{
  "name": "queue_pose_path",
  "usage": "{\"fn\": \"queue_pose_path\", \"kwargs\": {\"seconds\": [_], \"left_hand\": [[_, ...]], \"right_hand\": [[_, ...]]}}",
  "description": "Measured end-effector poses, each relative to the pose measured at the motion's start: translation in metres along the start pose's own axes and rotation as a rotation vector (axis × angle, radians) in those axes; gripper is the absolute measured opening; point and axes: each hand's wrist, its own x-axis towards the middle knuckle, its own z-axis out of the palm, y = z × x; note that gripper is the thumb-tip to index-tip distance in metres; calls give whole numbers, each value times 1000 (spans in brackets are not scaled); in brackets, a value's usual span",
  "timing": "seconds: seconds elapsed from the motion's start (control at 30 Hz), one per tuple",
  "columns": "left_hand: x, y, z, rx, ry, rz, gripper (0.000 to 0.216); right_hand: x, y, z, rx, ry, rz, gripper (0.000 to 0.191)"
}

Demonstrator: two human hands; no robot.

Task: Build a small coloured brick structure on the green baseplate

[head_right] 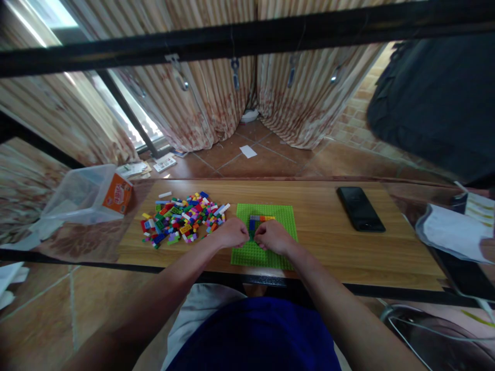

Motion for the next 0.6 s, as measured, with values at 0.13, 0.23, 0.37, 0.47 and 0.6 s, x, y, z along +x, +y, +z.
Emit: {"fn": "queue_pose_path", "kwargs": {"seconds": [0.13, 0.23, 0.37, 0.47, 0.6], "left_hand": [[3, -1, 5, 1, 16, -30, 17], [4, -1, 8, -11, 40, -46, 13], [-1, 0, 10, -48, 91, -38, 14], [-9, -3, 9, -101, 134, -6, 19], [-39, -6, 0, -205, 206, 54, 23]], "right_hand": [[3, 4, 1, -10, 4, 0, 10], [4, 5, 4, -23, 11, -11, 11], [2, 3, 7, -56, 43, -53, 10], [-5, -1, 3, -90, 96, -126, 12], [-27, 3, -7, -146, 279, -243, 18]]}}
